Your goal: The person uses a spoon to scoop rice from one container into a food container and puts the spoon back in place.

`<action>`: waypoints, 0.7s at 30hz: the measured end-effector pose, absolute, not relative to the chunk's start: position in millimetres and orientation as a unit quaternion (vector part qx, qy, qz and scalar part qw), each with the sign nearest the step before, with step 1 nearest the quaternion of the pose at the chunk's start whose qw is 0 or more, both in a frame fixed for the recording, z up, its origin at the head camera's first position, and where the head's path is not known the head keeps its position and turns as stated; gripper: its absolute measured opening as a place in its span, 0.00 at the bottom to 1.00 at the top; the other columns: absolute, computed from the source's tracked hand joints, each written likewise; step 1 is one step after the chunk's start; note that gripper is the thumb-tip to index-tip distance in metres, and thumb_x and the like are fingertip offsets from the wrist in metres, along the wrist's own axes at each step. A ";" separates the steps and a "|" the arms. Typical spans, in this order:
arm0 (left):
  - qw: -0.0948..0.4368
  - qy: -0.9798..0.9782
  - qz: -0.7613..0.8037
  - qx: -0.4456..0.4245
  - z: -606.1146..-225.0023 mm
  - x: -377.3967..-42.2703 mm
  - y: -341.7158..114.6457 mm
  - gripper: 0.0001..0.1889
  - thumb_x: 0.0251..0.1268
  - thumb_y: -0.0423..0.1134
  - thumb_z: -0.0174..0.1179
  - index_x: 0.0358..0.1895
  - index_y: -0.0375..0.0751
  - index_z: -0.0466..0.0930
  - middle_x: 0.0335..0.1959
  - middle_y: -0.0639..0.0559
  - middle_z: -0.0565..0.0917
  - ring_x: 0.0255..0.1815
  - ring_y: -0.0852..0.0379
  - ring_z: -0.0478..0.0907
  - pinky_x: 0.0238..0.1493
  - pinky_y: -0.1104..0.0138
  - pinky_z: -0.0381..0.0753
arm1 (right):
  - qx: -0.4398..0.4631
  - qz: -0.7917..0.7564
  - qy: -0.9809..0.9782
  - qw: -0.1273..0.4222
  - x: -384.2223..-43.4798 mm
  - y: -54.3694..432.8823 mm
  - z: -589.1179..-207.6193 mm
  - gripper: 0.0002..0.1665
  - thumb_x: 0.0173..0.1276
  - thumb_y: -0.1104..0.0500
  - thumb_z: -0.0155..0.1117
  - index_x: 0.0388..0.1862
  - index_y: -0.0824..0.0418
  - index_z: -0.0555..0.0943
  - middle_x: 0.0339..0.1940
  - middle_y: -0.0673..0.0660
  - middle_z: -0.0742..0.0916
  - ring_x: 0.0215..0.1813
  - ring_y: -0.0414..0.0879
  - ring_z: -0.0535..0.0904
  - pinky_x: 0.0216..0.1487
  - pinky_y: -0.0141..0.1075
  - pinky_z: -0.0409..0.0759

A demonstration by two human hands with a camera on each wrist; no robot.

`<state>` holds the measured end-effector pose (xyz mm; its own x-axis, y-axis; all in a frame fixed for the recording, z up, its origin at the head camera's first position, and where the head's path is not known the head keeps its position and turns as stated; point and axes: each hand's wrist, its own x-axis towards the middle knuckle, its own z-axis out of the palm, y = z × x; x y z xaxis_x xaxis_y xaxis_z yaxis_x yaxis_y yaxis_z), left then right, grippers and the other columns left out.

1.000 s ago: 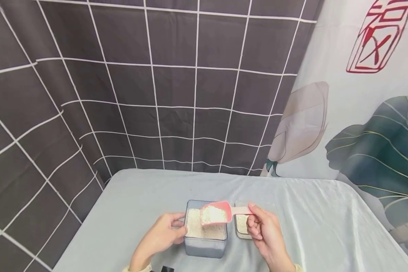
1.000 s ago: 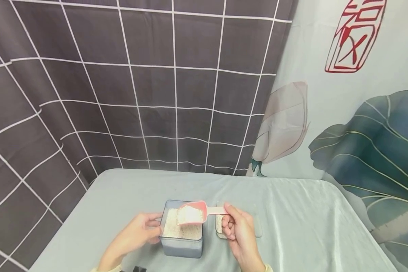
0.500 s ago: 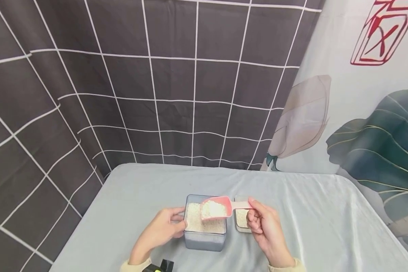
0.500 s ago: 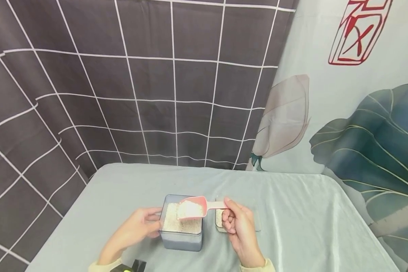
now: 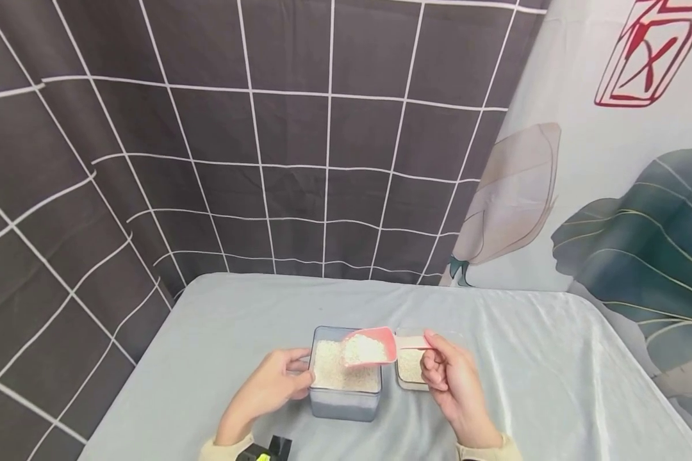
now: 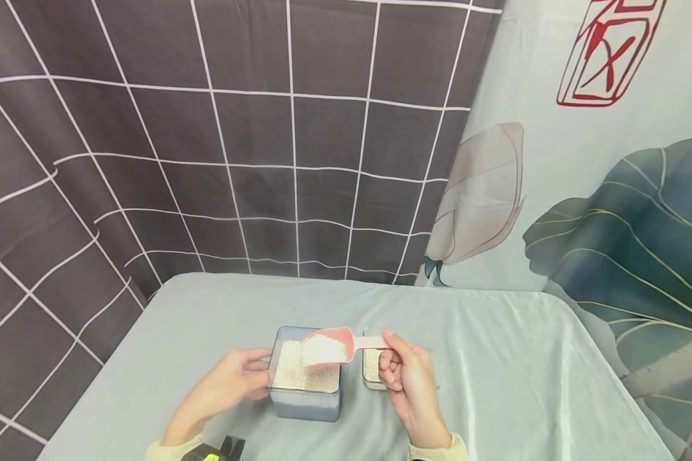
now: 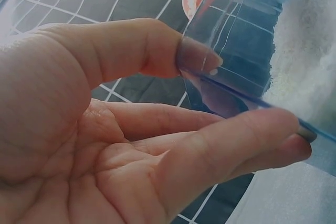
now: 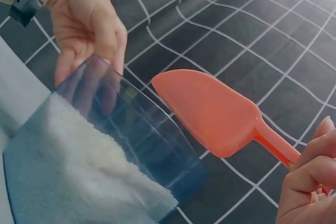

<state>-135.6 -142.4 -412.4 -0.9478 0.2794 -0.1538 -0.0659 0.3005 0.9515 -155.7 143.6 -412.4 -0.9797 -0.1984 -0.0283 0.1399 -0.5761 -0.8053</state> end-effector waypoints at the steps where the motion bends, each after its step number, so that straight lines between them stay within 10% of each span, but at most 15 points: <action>1: 0.146 0.793 0.588 0.068 -412.2 -135.6 -142.3 0.30 0.54 0.32 0.54 0.61 0.19 0.61 0.47 0.30 0.78 0.38 0.48 0.82 0.37 0.63 0.85 | -0.037 -0.889 0.447 0.095 -156.4 145.3 -412.3 0.26 0.73 0.61 0.42 0.15 0.61 0.77 0.08 0.46 0.76 0.10 0.33 0.56 0.13 0.27 0.38; 21: 0.143 0.803 0.574 0.072 -409.4 -135.4 -141.9 0.30 0.54 0.33 0.54 0.61 0.19 0.61 0.47 0.30 0.78 0.35 0.51 0.82 0.36 0.63 0.85 | -0.114 -0.914 0.379 0.091 -170.9 209.9 -414.2 0.30 0.75 0.63 0.30 0.20 0.65 0.77 0.11 0.50 0.78 0.14 0.40 0.47 0.13 0.28 0.33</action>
<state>-135.4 -141.9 -409.4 -0.9489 0.2792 -0.1469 -0.0486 0.3307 0.9425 -170.9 209.9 -414.2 -0.9572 -0.2535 0.1399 0.0799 -0.6957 -0.7139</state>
